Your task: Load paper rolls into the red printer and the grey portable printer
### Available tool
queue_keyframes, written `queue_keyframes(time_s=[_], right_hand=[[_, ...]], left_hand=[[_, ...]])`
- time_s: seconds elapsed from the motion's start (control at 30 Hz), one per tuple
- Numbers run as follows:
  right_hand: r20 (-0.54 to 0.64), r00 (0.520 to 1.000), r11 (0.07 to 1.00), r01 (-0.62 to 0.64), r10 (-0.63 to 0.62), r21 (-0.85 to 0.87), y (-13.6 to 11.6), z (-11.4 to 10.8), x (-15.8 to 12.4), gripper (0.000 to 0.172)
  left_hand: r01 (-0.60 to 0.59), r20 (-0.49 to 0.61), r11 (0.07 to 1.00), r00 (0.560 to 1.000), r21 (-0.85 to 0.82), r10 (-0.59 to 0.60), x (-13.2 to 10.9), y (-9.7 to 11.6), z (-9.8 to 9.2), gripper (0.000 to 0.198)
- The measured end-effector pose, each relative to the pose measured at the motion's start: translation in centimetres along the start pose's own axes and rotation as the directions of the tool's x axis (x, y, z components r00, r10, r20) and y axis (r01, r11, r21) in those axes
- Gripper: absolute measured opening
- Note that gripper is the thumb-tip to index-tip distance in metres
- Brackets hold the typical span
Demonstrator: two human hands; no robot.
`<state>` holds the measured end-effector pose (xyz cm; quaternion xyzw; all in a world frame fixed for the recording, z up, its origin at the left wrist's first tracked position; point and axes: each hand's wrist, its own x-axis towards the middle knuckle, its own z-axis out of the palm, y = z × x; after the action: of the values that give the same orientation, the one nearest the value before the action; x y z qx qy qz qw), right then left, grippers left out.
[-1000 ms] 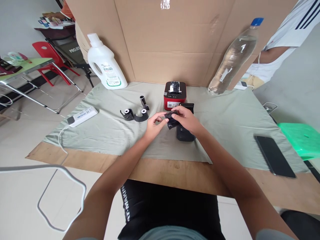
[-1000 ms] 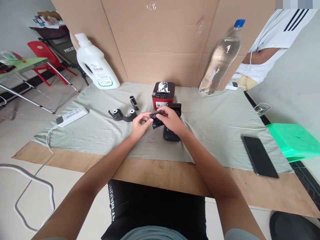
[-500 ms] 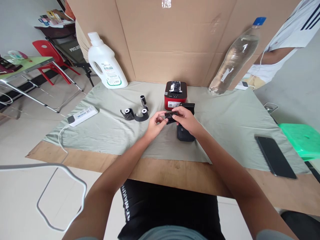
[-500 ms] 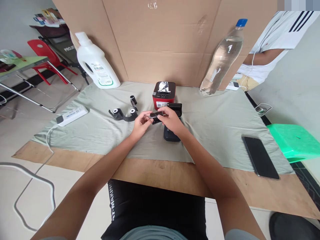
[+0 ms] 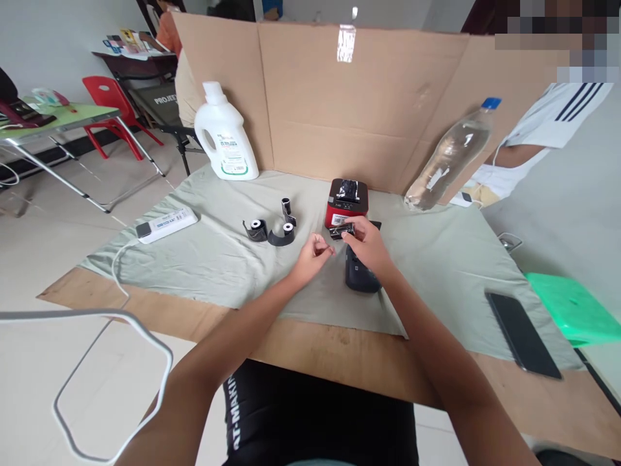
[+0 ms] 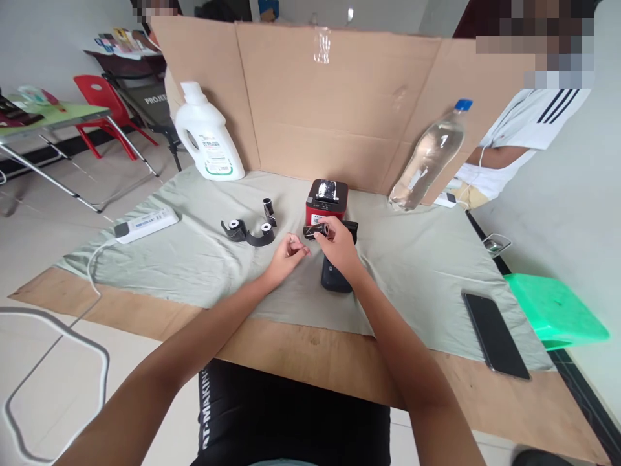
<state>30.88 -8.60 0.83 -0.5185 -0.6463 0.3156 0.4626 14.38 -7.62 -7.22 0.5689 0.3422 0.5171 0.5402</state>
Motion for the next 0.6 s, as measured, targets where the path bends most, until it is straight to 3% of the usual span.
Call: queue_keyframes(time_s=[0.13, 0.27, 0.4, 0.6], right_hand=[[0.028, 0.992, 0.93, 0.122, -0.119, -0.345, -1.6, 2.6, 3.8, 0.034], [0.221, 0.973, 0.725, 0.109, 0.06, -0.679, -2.3, 6.8, 7.7, 0.043], [0.274, 0.936, 0.643, 0.071, 0.221, -0.762, -1.6, 9.3, 9.5, 0.042], [0.282, 0.921, 0.604, 0.067, 0.269, -0.794, -1.6, 9.6, 9.7, 0.03]], left_hand=[[0.012, 0.115, 0.981, 0.993, 0.192, -0.034, -0.2, -0.6, -0.3, 0.03], [-0.123, 0.235, 0.917, 0.971, 0.379, 0.033, -0.6, -0.3, -0.7, 0.022], [-0.134, 0.283, 0.891, 0.959, 0.434, 0.007, -0.6, -0.4, -0.7, 0.015], [-0.134, 0.306, 0.877, 0.952, 0.461, -0.015, -0.7, -0.1, -0.5, 0.011]])
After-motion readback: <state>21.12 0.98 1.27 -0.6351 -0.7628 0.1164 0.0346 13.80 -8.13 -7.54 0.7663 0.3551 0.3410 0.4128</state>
